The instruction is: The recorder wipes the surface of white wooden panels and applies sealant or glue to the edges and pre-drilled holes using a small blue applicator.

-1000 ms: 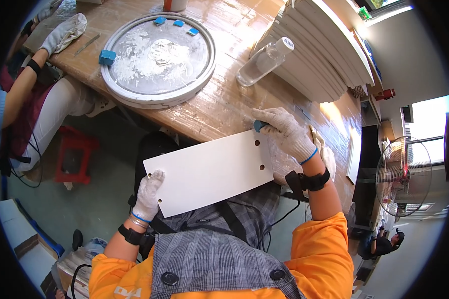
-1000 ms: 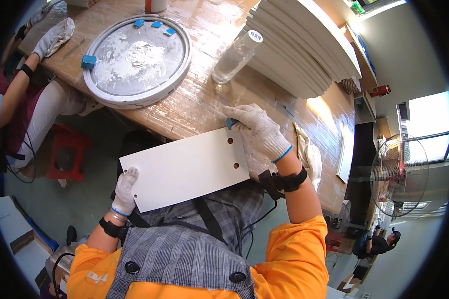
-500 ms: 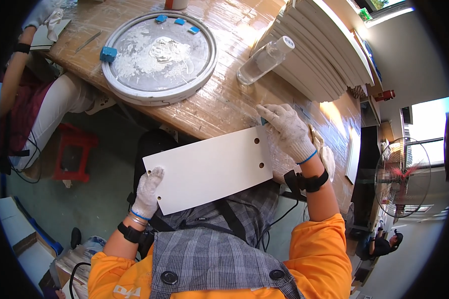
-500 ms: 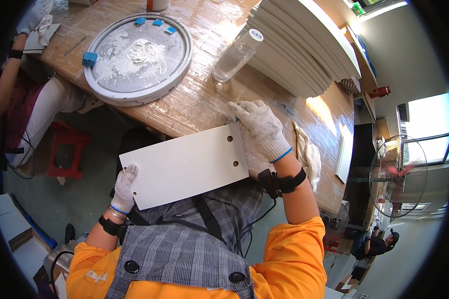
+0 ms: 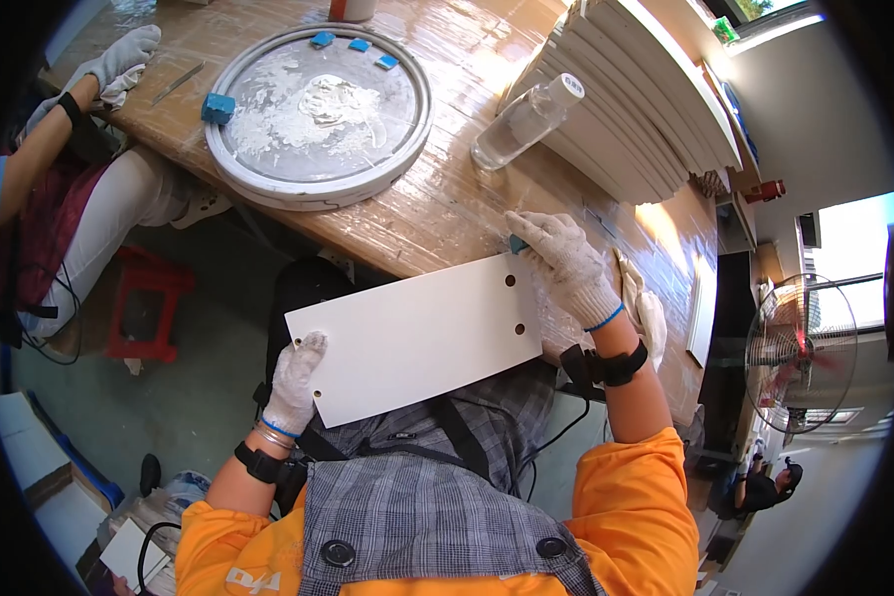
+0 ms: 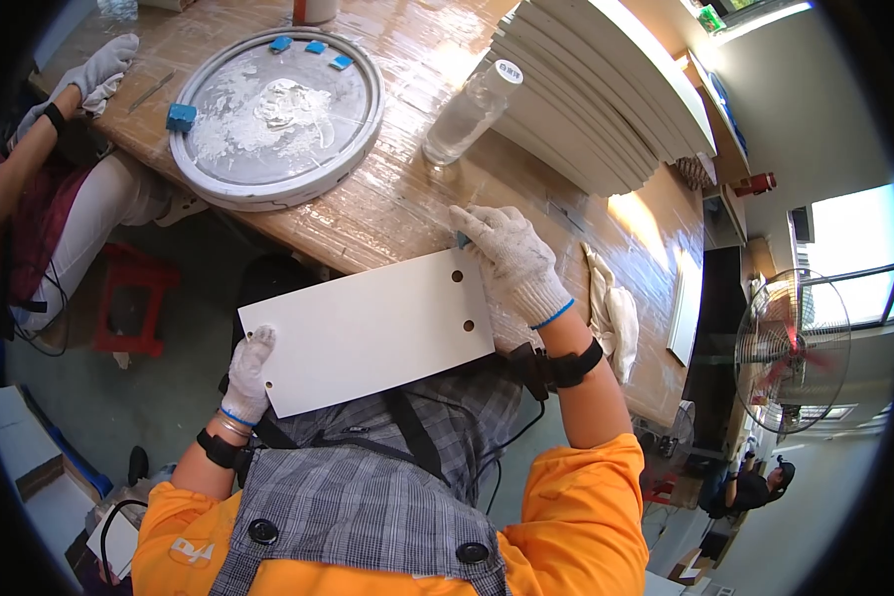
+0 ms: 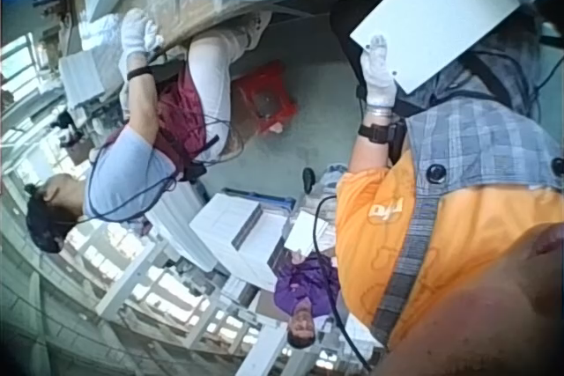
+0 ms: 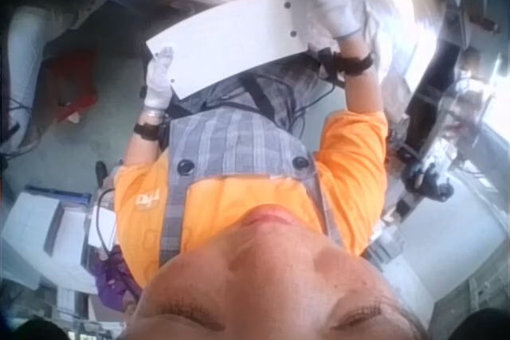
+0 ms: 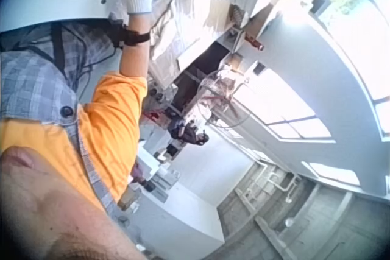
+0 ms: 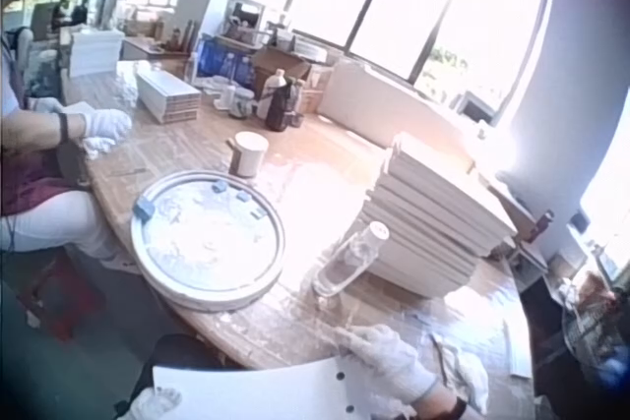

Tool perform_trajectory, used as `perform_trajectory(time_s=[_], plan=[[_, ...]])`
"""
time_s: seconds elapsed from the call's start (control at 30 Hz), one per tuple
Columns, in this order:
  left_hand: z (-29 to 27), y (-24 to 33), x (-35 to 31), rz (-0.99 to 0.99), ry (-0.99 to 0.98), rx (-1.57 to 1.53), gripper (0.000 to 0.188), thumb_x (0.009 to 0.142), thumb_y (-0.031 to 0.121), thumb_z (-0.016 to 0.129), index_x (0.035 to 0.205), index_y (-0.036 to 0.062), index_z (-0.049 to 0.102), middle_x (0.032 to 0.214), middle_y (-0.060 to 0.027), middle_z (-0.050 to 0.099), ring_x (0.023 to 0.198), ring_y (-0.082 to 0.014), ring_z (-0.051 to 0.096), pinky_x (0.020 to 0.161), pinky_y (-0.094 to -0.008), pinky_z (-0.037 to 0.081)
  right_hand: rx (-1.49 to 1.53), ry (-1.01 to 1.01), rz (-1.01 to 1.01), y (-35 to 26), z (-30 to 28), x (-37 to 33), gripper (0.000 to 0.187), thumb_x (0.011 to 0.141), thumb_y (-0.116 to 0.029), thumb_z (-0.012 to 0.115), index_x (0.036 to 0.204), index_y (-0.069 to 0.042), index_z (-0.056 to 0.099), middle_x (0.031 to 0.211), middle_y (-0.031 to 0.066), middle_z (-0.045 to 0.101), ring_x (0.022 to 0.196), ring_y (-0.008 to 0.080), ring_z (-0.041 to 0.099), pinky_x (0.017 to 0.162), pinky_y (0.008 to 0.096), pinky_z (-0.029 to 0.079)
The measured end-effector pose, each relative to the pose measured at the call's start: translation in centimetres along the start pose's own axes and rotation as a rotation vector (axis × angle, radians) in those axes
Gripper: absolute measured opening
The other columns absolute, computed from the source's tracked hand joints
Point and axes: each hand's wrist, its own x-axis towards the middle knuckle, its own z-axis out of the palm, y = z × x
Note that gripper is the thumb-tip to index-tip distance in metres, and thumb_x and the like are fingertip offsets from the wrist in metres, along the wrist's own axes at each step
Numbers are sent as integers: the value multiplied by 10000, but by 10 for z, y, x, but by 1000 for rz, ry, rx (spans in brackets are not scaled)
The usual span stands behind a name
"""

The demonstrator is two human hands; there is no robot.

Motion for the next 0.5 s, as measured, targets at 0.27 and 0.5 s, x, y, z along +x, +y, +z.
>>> perform_trajectory(time_s=[0.27,0.5], plan=[[-2,-4,1,104,-40,85,307,983,268,504,994,-17,618,835,-30,623,743,-86,561,678,-251,476,-51,164,27,6,11,-11,455,814,-2,609,1251,-128,595,1146,100,621,1059,324,549,911,402,460],[-7,-13,3,-37,-48,-108,290,994,239,497,1017,-26,614,886,-78,633,779,-131,585,720,-272,491,388,199,105,15,20,-18,475,811,27,586,1260,-129,590,1110,115,629,1039,336,556,910,410,458]])
